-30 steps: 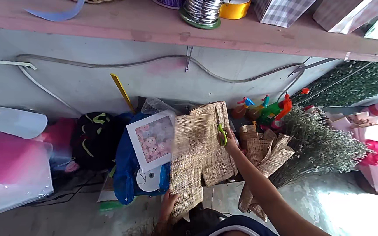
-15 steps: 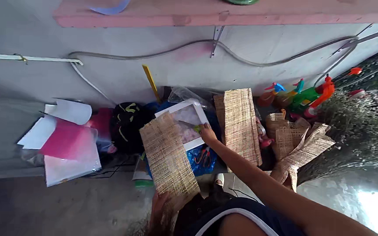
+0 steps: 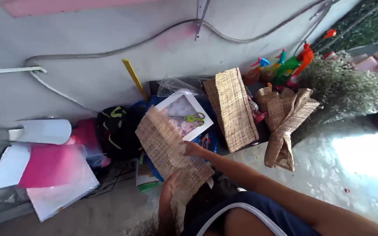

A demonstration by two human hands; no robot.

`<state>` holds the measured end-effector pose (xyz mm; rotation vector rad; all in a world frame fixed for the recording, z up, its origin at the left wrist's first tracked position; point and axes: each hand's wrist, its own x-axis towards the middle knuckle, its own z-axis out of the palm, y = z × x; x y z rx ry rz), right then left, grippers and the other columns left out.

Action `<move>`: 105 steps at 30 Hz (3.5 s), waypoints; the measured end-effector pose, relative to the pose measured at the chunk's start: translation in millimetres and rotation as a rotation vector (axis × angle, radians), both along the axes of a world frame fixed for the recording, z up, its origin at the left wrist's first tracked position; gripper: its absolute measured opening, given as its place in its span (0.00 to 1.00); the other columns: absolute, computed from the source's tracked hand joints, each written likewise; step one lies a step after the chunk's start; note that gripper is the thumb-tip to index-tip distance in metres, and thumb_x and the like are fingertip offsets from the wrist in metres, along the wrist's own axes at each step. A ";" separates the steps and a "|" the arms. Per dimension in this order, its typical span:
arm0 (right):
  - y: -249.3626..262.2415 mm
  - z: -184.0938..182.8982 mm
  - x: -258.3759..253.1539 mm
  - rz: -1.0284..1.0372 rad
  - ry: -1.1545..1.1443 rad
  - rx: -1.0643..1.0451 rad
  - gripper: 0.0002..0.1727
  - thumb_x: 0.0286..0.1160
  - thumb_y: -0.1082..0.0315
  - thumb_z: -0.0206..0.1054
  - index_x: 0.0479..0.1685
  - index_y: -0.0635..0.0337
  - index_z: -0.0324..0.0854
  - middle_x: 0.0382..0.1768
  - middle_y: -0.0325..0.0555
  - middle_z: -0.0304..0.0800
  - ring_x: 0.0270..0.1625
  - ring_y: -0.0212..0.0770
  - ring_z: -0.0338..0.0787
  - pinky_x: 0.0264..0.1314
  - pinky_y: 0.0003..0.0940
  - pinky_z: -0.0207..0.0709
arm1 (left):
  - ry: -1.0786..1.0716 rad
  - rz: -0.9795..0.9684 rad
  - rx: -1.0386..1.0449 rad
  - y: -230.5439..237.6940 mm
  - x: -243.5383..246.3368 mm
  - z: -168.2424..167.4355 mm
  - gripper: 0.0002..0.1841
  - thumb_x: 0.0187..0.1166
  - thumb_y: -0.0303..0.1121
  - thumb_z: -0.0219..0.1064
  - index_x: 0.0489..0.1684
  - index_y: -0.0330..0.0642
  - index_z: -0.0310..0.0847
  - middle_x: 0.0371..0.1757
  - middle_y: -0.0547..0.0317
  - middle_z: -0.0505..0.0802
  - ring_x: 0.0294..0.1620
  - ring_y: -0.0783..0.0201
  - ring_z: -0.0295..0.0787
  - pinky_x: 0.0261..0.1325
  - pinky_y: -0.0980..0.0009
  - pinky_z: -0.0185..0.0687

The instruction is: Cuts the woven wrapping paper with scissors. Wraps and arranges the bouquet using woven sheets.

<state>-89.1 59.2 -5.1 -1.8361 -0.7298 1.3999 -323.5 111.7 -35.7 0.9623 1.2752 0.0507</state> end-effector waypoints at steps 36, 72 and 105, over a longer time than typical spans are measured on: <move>-345.7 79.8 -2.3 -1.124 0.215 0.729 0.45 0.63 0.45 0.75 0.74 0.68 0.65 0.55 0.44 0.89 0.56 0.32 0.89 0.64 0.33 0.83 | -0.760 -0.973 0.438 -231.7 210.4 123.9 0.14 0.81 0.27 0.57 0.48 0.21 0.82 0.79 0.31 0.72 0.77 0.56 0.72 0.75 0.65 0.71; -481.6 116.3 58.3 -0.755 0.039 1.005 0.34 0.66 0.71 0.68 0.75 0.61 0.60 0.55 0.37 0.88 0.56 0.27 0.89 0.66 0.31 0.82 | -0.851 -0.852 0.262 -362.4 236.2 201.1 0.29 0.91 0.53 0.43 0.86 0.49 0.58 0.71 0.66 0.82 0.66 0.80 0.79 0.69 0.75 0.78; -463.9 133.0 35.2 -1.220 -0.227 0.860 0.13 0.90 0.58 0.57 0.56 0.56 0.81 0.34 0.37 0.90 0.33 0.27 0.89 0.40 0.26 0.86 | -0.943 -0.756 0.592 -392.9 273.6 167.5 0.09 0.84 0.30 0.66 0.47 0.31 0.86 0.40 0.58 0.94 0.42 0.76 0.90 0.55 0.72 0.86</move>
